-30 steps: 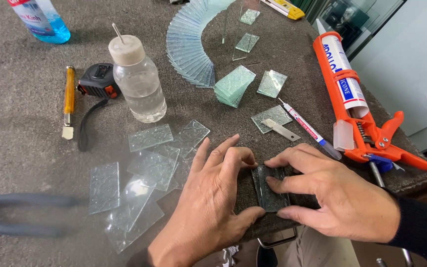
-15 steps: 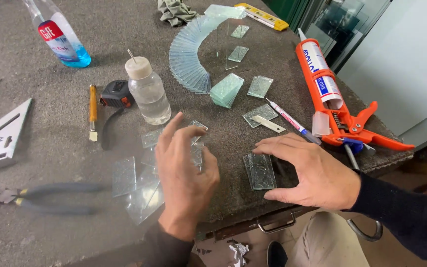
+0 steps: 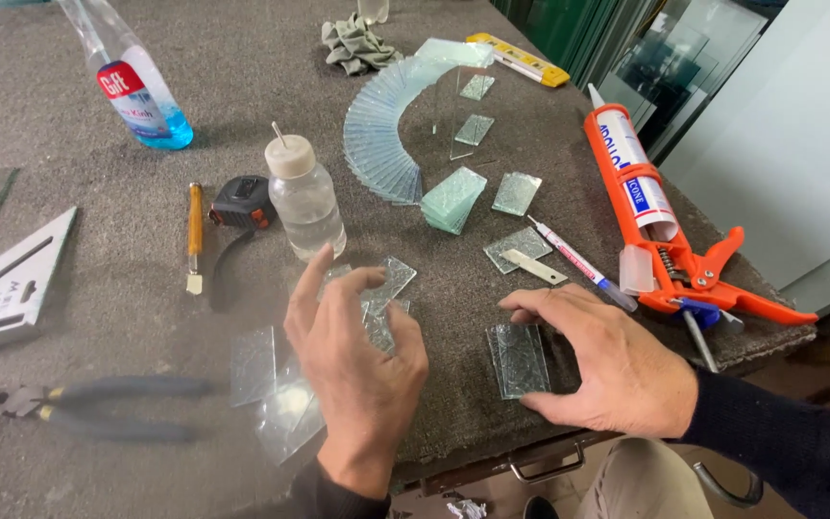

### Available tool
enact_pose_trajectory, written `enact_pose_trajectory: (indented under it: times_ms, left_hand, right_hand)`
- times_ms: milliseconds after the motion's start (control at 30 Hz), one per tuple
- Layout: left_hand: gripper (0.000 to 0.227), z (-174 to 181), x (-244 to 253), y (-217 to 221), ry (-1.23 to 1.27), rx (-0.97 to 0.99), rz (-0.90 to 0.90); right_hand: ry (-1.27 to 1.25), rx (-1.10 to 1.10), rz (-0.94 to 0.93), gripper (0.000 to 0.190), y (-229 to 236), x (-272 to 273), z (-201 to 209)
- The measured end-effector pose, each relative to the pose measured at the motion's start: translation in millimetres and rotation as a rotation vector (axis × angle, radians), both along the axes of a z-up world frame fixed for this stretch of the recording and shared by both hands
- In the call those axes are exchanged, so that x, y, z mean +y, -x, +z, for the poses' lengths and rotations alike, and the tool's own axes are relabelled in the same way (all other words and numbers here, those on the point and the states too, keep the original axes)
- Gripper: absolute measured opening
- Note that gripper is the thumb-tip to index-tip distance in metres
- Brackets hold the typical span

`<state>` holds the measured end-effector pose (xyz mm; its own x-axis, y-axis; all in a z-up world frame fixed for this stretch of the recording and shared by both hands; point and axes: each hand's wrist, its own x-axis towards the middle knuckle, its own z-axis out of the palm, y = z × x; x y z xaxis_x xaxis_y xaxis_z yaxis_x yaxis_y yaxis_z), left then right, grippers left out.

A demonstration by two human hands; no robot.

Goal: Joining small rectangular glass pieces together using adhesive and a caulking gun after prepping the edges.

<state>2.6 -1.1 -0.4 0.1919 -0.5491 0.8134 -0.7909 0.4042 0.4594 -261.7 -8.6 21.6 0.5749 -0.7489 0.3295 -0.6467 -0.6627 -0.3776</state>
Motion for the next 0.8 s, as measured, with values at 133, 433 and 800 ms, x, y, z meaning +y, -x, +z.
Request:
enact_pose_trajectory:
  times_ms: [133, 433, 800]
  left_hand:
    - [0.032, 0.3, -0.5, 0.6, -0.032, -0.013, 0.002]
    - [0.037, -5.1, -5.1, 1.9, -0.017, -0.058, 0.048]
    - [0.038, -1.4, 31.9, 49.3, -0.840, 1.100, -0.590]
  right_hand:
    - [-0.002, 0.011, 0.003, 0.097, -4.0, -1.8, 1.2]
    - [0.043, -0.029, -0.181, 0.103, 25.0, -64.2, 28.6]
    - [0.358, -0.144, 0.084, 0.090, 1.8, 2.5, 39.5]
